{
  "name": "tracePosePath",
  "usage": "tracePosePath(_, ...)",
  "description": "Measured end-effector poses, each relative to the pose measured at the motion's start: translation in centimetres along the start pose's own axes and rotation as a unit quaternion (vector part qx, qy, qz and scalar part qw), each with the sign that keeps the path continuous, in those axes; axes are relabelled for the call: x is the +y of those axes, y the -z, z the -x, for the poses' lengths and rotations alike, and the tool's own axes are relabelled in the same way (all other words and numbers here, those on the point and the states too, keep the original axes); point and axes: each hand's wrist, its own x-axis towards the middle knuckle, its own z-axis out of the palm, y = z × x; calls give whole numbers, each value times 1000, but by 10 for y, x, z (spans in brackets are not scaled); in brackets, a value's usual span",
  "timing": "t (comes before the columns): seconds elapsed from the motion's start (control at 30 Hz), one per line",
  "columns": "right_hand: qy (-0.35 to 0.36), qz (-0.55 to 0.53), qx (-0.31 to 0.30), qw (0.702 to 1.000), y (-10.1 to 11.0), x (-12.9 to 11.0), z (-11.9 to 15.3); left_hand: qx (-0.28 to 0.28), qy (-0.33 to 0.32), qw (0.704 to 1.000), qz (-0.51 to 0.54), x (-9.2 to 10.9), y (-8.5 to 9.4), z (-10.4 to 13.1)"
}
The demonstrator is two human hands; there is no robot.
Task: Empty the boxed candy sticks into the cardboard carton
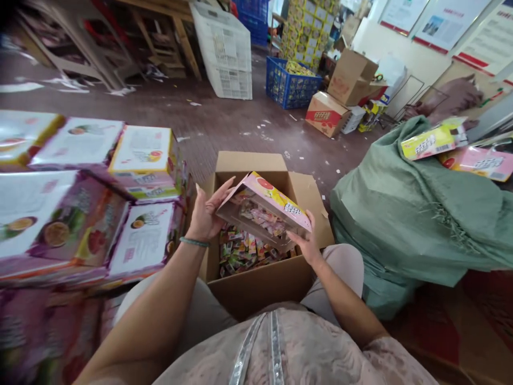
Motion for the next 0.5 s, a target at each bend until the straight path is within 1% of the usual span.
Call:
tracePosePath(0.03,12,1,11,1000,-6,0,3,33,-4,999,25,-1,4,-4)
tracePosePath(0.07,21,3,16,1000,-11,0,6,78,5,996,41,-2,9,-7)
tracePosePath(0.13,34,1,16,999,-21,0,7,167,65,983,45,-7,15,-12)
tracePosePath(0.17,36,-2,16,999,-24,1,6,195,107,974,36,-10,16,-12)
tracePosePath(0.2,32,-7,19,999,-27,4,5,206,145,967,27,-13,15,-11)
tracePosePath(0.23,23,-16,23,999,-30,9,3,200,175,964,21,-16,14,-9)
tracePosePath(0.27,7,-27,27,999,-32,14,3,180,191,965,22,-18,11,-6)
tracePosePath(0.33,-33,-58,22,998,-37,26,4,134,200,969,50,-20,4,-1)
tracePosePath(0.4,-59,-82,-5,995,-45,36,11,104,197,969,108,-21,-3,1)
tracePosePath(0.43,-62,-89,-20,994,-50,39,15,97,194,966,143,-20,-5,1)
tracePosePath(0.5,-61,-97,-46,992,-61,40,25,101,190,957,195,-20,-5,-1)
